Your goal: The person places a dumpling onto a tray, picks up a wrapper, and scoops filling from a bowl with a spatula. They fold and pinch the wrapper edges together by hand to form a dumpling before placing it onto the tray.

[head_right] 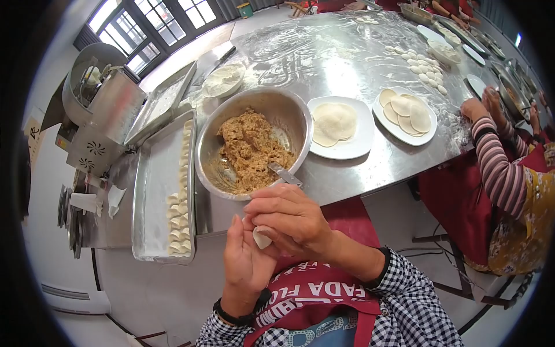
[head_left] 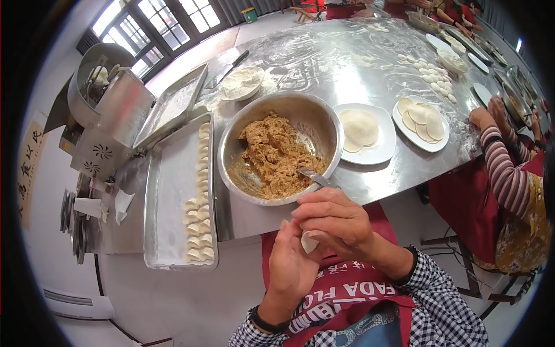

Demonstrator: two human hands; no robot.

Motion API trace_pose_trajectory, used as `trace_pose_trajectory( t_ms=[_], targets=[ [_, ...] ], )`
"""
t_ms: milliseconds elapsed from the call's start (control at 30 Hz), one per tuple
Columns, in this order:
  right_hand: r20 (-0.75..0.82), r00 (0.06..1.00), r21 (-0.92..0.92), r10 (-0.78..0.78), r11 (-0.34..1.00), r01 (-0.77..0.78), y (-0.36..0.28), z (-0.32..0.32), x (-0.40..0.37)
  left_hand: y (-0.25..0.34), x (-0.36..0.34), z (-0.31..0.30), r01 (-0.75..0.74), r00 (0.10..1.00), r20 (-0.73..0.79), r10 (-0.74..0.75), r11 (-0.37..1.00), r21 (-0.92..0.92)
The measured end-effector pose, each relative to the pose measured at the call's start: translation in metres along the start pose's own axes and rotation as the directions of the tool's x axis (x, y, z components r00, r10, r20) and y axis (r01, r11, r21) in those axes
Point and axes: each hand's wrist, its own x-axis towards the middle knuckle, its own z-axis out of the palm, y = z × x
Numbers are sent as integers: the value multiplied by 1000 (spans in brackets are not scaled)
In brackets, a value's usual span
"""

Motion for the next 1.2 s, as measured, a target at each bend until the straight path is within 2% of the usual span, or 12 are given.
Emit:
trace_pose_trajectory(
  t_ms=[100, 200, 367, 500, 567, 633, 700, 767, 867, 933, 1067, 1200],
  targets=[
    [-11, 1000, -41, 13, 999, -13, -1, 5, 2, 2, 0, -8, 6, 998, 55, -6, 1000, -6],
    [-147, 976, 163, 161, 977, -136, -2, 9, 0, 5, 2, -13, 46, 990, 134, -40, 998, -43],
    [-83, 994, -145, -73, 988, 60, 5, 9, -2, 1, 4, -6, 58, 996, 71, -50, 991, -117],
    [-76, 992, -196, -99, 977, 82, 3, 17, 9, 3, 7, -17, 15, 988, 156, 20, 975, -220],
    [-80, 997, -160, 9, 987, -22, -1, 19, 14, 18, 3, -19, -5, 982, 181, 47, 974, -227],
    [-77, 997, -123, 5, 992, -14, -5, 19, 15, 32, -4, -16, -38, 996, 76, 36, 999, 31],
    [-78, 997, -100, 10, 995, -18, -6, 19, 8, 43, -8, -32, -91, 992, 91, 91, 996, -3],
    [35, 996, -37, 79, 996, -78, -5, 18, -1, 62, -15, -43, -241, 969, 18, 245, 934, 265],
    [40, 994, 5, 100, 995, -100, -6, 14, -7, 105, -29, -66, -310, 926, -94, 366, 877, 366],
    [56, 989, 30, 137, 990, -139, -4, 13, -12, 143, -29, -94, -363, 895, -47, 443, 787, 499],
    [77, 980, 81, 183, 979, -189, -1, 14, -12, 220, -20, -138, -168, 832, -126, 540, 462, 871],
    [130, 983, 75, 126, 988, -136, 1, 20, -8, 265, 22, -180, 65, 812, -219, 541, 290, 955]
  ],
)
